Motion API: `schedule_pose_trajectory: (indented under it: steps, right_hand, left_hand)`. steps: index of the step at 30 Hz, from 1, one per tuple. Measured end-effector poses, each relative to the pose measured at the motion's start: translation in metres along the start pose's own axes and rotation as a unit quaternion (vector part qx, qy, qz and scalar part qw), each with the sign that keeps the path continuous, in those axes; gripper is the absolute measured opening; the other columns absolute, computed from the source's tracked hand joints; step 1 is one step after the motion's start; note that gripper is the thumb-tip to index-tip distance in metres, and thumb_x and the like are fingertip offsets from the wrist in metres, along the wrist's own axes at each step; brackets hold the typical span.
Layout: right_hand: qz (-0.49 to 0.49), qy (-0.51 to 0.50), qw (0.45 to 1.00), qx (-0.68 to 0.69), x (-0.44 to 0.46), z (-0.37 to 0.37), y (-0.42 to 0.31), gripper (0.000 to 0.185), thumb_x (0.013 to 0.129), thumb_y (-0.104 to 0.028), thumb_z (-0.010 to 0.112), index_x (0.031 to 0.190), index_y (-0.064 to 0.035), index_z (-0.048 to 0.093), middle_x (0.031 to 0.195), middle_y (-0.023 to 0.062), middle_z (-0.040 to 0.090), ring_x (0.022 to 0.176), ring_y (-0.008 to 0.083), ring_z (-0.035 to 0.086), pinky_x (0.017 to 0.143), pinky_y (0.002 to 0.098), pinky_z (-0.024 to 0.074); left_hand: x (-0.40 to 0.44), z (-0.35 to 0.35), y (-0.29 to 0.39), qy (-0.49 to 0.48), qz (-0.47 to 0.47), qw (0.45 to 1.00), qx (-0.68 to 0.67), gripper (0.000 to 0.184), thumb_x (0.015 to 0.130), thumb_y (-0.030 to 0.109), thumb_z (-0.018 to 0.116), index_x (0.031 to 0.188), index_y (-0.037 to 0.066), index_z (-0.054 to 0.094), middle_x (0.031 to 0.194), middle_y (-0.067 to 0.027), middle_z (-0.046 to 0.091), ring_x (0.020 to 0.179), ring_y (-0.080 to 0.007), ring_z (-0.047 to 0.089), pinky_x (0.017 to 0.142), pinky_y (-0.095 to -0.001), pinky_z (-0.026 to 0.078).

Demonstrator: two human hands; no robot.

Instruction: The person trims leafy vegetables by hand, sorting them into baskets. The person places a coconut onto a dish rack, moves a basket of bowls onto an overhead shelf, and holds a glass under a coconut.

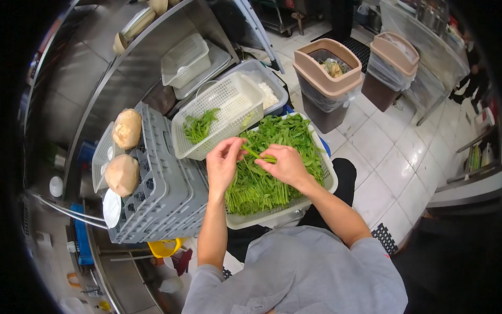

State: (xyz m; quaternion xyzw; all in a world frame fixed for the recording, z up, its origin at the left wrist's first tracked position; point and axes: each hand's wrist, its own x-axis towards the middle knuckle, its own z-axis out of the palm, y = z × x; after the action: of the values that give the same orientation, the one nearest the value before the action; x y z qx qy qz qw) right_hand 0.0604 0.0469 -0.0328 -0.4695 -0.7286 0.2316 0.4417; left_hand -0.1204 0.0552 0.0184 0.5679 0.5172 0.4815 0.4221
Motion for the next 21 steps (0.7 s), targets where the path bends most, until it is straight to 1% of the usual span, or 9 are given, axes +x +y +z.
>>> schedule_pose_trajectory:
  steps: [3,5,6,7,9,10,18,20,21]
  right_hand:
    - [0.068,-0.05,0.992,0.092,-0.001,-0.005,0.008,0.023,0.081,-0.02,0.08,0.092,-0.0003,0.073,0.078,0.0068,0.067,0.069,0.0172,0.063,0.066,0.03,0.0485]
    - [0.129,-0.057,0.962,0.233,-0.001,-0.008,0.014,0.031,0.082,-0.028,0.079,0.091,0.0013,0.073,0.074,0.006,0.067,0.072,0.0165,0.063,0.069,0.0332,0.0496]
    - [0.154,-0.051,0.948,0.273,0.0,-0.01,0.013,0.029,0.085,-0.027,0.078,0.093,0.0008,0.074,0.068,-0.0007,0.063,0.065,0.0077,0.055,0.06,0.029,0.0461]
    - [0.155,-0.052,0.949,0.271,0.001,-0.015,0.013,0.029,0.085,-0.027,0.078,0.093,0.0008,0.074,0.068,-0.0007,0.063,0.065,0.0077,0.055,0.06,0.029,0.0461]
    - [0.274,-0.108,0.891,0.344,0.009,-0.03,-0.001,0.018,0.09,-0.021,0.073,0.095,-0.004,0.075,0.069,-0.0063,0.058,0.056,0.0032,0.045,0.05,0.0217,0.0349]
    - [0.276,-0.094,0.884,0.365,0.012,-0.03,-0.005,0.018,0.09,-0.021,0.072,0.095,-0.0043,0.074,0.063,-0.0076,0.053,0.052,0.001,0.037,0.046,0.0199,0.027]
    - [0.235,-0.032,0.912,0.334,0.021,-0.017,-0.001,0.019,0.09,-0.021,0.073,0.094,-0.0027,0.074,0.064,-0.0067,0.057,0.053,0.0005,0.041,0.047,0.0198,0.0288]
    - [0.222,-0.028,0.913,0.343,0.023,-0.016,0.0,0.019,0.089,-0.02,0.073,0.095,-0.0027,0.074,0.066,-0.0059,0.059,0.054,0.0,0.042,0.047,0.0195,0.0288]
    - [0.245,-0.027,0.915,0.321,0.024,-0.017,-0.001,0.02,0.088,-0.019,0.074,0.096,-0.0002,0.074,0.076,-0.0008,0.066,0.066,0.0038,0.052,0.06,0.0223,0.0395]
  left_hand:
    - [0.007,-0.014,0.007,0.091,0.039,0.99,-0.098,0.022,0.099,0.017,0.061,0.107,-0.002,0.067,0.095,-0.0075,0.072,0.082,-0.0124,0.069,0.069,-0.0236,0.052]
    - [0.01,-0.018,0.0,0.119,0.04,0.986,-0.113,0.021,0.099,0.016,0.06,0.105,-0.001,0.069,0.097,-0.0073,0.073,0.084,-0.0117,0.068,0.072,-0.0245,0.051]
    - [0.008,-0.017,-0.003,0.063,0.037,0.993,-0.09,0.02,0.098,0.015,0.061,0.103,-0.001,0.07,0.097,-0.0074,0.073,0.086,-0.0112,0.067,0.074,-0.0245,0.051]
    - [0.005,-0.016,-0.007,0.006,0.035,0.997,-0.067,0.019,0.097,0.015,0.062,0.102,-0.001,0.071,0.098,-0.0075,0.073,0.088,-0.0108,0.066,0.076,-0.0245,0.051]
    - [-0.001,-0.004,-0.017,-0.052,-0.004,0.996,-0.067,0.019,0.095,0.014,0.064,0.103,-0.002,0.072,0.097,-0.0067,0.073,0.088,-0.0107,0.066,0.079,-0.0233,0.05]
    - [-0.003,0.002,-0.024,-0.062,-0.015,0.995,-0.076,0.02,0.095,0.014,0.065,0.105,-0.002,0.072,0.096,-0.007,0.073,0.087,-0.0108,0.066,0.078,-0.023,0.051]
    - [-0.003,0.016,-0.022,-0.093,-0.08,0.99,-0.073,0.025,0.098,0.017,0.061,0.112,-0.003,0.068,0.098,-0.0082,0.072,0.09,-0.0122,0.067,0.08,-0.026,0.054]
    - [-0.002,0.017,-0.027,-0.082,-0.133,0.968,-0.198,0.019,0.101,0.017,0.056,0.11,0.001,0.06,0.109,-0.0084,0.067,0.091,-0.0144,0.065,0.082,-0.0305,0.056]
    - [-0.001,0.014,-0.03,-0.082,-0.134,0.968,-0.198,0.019,0.101,0.017,0.056,0.11,0.001,0.06,0.109,-0.0084,0.067,0.091,-0.0144,0.065,0.082,-0.0305,0.056]
